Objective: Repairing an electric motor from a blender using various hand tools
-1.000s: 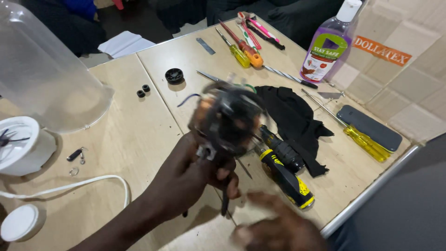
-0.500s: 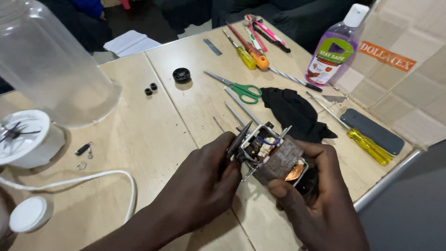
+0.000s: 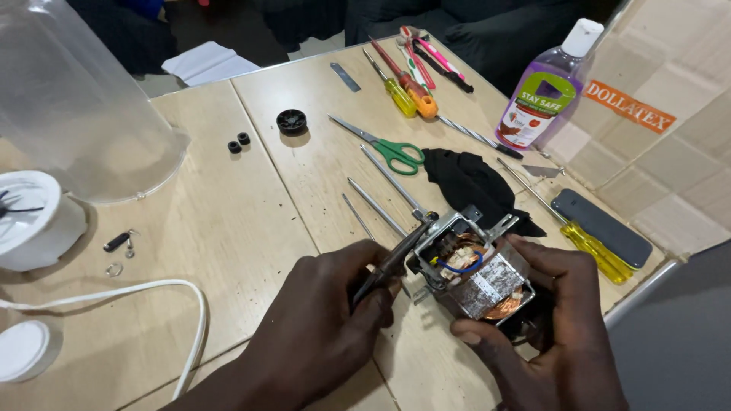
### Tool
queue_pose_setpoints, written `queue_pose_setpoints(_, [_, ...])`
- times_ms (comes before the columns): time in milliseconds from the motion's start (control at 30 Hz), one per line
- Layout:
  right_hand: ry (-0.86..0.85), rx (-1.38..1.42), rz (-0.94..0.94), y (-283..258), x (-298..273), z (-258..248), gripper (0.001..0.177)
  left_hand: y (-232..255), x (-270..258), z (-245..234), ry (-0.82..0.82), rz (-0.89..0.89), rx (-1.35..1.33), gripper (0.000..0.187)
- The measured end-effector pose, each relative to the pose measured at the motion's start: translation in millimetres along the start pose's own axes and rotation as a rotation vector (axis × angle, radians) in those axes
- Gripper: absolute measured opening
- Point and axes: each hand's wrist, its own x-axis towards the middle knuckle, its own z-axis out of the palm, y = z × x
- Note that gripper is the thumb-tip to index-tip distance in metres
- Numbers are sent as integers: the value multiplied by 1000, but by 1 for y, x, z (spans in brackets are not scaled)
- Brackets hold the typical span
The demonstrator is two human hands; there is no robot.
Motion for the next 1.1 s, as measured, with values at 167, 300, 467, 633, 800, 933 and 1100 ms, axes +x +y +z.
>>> queue_pose_setpoints(167, [-134, 303, 401, -14, 4, -16, 51, -10, -3, 1, 28, 104, 17, 22])
queue_pose_setpoints(300, [50, -463, 130, -28, -5, -6, 89, -11, -2, 0, 120, 264, -7, 23])
queue_pose_setpoints(467, [-58, -397, -1, -22, -1, -9, 88, -4, -5, -4, 125, 212, -10, 36])
queue_pose_setpoints(633, [22, -316, -93, 1, -3, -11, 88, 1, -4, -4, -102, -38, 31, 68])
queue_pose_setpoints(800, [33, -324, -219, 13, -7, -16, 98, -14, -1, 4, -8, 225, 1, 43])
queue_pose_setpoints(933, [111, -347, -247, -4, -13, -6, 101, -17, -4, 9, 42, 229, 20, 10])
queue_pose_setpoints(1100, [124, -337, -272, -1, -12, -4, 98, -7, -5, 11, -48, -113, 102, 36])
